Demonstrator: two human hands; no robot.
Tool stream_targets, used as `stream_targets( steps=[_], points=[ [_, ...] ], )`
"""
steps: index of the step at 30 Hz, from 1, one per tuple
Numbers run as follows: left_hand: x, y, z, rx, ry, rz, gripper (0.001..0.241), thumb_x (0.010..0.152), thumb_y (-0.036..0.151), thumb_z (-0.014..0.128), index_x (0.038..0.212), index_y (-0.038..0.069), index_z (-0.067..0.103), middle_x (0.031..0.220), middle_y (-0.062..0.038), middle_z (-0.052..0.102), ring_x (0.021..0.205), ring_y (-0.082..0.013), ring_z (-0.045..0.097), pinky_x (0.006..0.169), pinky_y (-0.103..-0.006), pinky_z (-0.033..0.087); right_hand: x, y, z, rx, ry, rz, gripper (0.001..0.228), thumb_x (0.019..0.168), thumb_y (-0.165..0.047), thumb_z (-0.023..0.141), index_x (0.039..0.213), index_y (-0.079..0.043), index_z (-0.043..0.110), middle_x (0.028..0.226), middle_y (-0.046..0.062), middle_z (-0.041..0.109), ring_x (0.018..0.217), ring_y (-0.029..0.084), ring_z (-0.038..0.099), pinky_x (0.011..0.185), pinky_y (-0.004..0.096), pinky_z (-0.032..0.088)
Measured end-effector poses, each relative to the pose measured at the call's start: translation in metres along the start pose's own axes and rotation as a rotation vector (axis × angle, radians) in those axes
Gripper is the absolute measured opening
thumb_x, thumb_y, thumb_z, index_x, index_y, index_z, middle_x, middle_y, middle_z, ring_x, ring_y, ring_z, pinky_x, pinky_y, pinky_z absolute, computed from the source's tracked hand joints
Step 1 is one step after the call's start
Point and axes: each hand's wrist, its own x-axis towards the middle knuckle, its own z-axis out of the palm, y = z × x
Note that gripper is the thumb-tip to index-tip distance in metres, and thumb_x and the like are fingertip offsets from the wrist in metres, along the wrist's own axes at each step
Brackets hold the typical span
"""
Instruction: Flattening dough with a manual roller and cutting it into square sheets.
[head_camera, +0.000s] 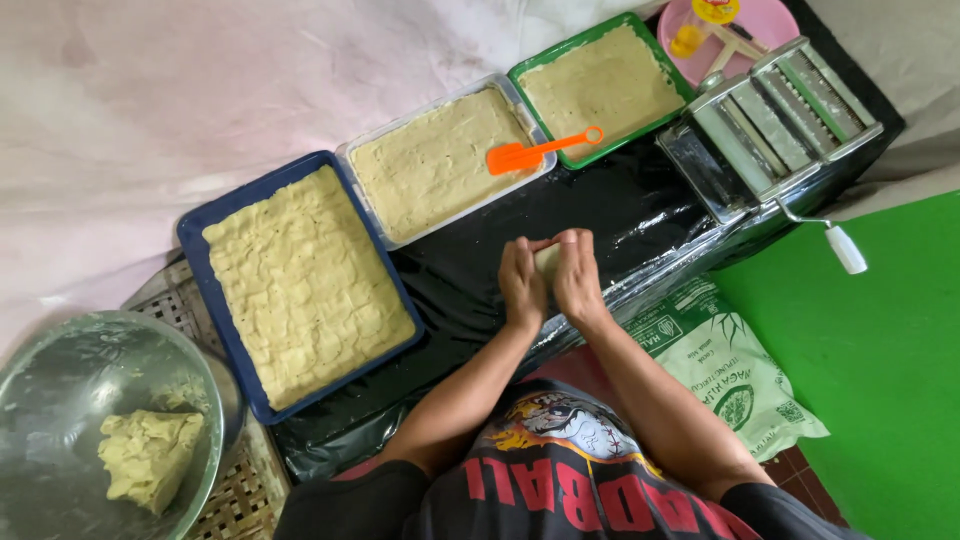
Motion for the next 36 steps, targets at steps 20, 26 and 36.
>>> stream_targets(
  steps=[20,26,36],
  points=[
    [0.002,0.012,0.024,0.143,-0.016,0.299,0.039,0.114,0.034,0.042,0.106,0.001,0.061,0.097,-0.021,0.066,0.088,-0.0374,0.066,0.08,-0.0449,0.052,0.04,0.006,-0.013,0.417,0.249,0.615,0.067,0.105,-0.055,0.037,0.069,-0.003,0.058,0.062,0.006,0.056,0.059,0.018,0.053,0.059,0.034,0.045],
    [0.03,-0.012,0.013,0.327,-0.091,0.185,0.048,0.111,0.042,0.042,0.089,0.005,0.065,0.079,-0.021,0.066,0.074,-0.0429,0.067,0.065,-0.0501,0.05,0.02,-0.025,-0.025,-0.03,0.093,0.042,0.044,0.112,-0.039,0.047,0.099,0.0,0.062,0.09,0.016,0.061,0.079,0.021,0.058,0.072,0.038,0.048],
    [0.004,0.008,0.018,0.18,-0.181,0.399,0.039,0.115,0.037,0.038,0.127,0.002,0.052,0.118,-0.022,0.062,0.105,-0.0379,0.063,0.093,-0.0444,0.051,0.046,0.027,-0.026,0.065,0.236,0.371,0.064,0.109,-0.051,0.051,0.075,0.002,0.065,0.064,0.012,0.061,0.058,0.017,0.055,0.057,0.036,0.049]
  ],
)
